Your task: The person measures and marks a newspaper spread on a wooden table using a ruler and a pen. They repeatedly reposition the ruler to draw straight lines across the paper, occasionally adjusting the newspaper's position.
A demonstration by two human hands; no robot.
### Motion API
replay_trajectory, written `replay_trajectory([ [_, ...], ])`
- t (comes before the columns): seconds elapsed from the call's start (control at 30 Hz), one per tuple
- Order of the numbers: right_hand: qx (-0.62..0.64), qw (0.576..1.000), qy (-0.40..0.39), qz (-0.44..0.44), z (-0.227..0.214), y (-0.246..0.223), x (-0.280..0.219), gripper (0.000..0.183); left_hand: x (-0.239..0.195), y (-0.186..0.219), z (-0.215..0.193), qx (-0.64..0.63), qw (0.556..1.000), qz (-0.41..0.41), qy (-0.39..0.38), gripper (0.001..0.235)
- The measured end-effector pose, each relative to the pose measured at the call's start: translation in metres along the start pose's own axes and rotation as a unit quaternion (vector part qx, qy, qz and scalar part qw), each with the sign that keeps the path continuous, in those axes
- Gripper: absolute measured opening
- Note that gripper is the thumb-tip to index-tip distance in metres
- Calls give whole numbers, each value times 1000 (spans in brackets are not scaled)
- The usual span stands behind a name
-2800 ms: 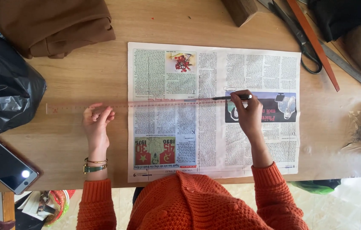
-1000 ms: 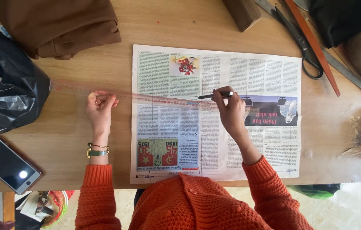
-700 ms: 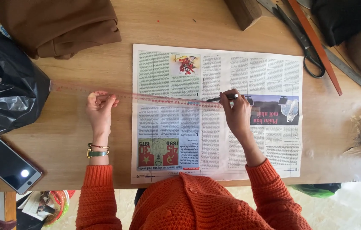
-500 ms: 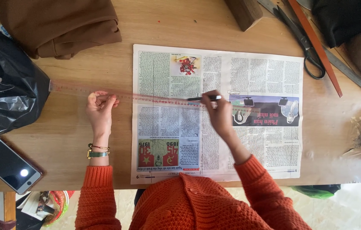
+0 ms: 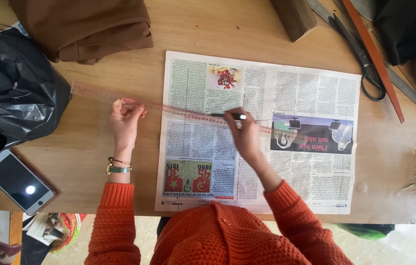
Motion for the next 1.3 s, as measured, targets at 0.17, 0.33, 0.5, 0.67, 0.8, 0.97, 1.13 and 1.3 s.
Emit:
replay_trajectory([
  [0.17,9,999,-17,-43,32,-20,11,4,2,3,1,2,1000,0,-3,25],
  [0.33,-52,997,-22,-45,4,-2,11,6,1,3,3,4,1000,-9,10,24],
  [0.5,72,995,-59,-45,54,-40,25,5,3,-7,1,12,1000,1,17,25],
  [0.67,25,992,-94,-78,50,-63,39,7,1,-9,3,-3,1000,-9,29,25],
  [0.8,-67,990,-107,-59,33,-41,39,13,1,-11,3,-11,999,-18,42,26],
  [0.97,54,990,-104,-76,68,-71,49,8,0,-11,3,-9,999,-20,49,28],
  [1.13,54,987,-103,-107,63,-75,53,8,1,-14,1,-9,999,-23,49,29],
  [1.3,-263,955,-78,-112,-12,-10,44,31,0,-14,1,-5,999,-21,46,29],
])
Point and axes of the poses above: each hand's wrist, its own x-axis towards the middle knuckle, its own z-axis out of the palm, y = z × x, the point moved 2 cm from there along x, towards the middle knuckle, and after that the axes turned 5 degrees about -x, right-handed, at the moved point
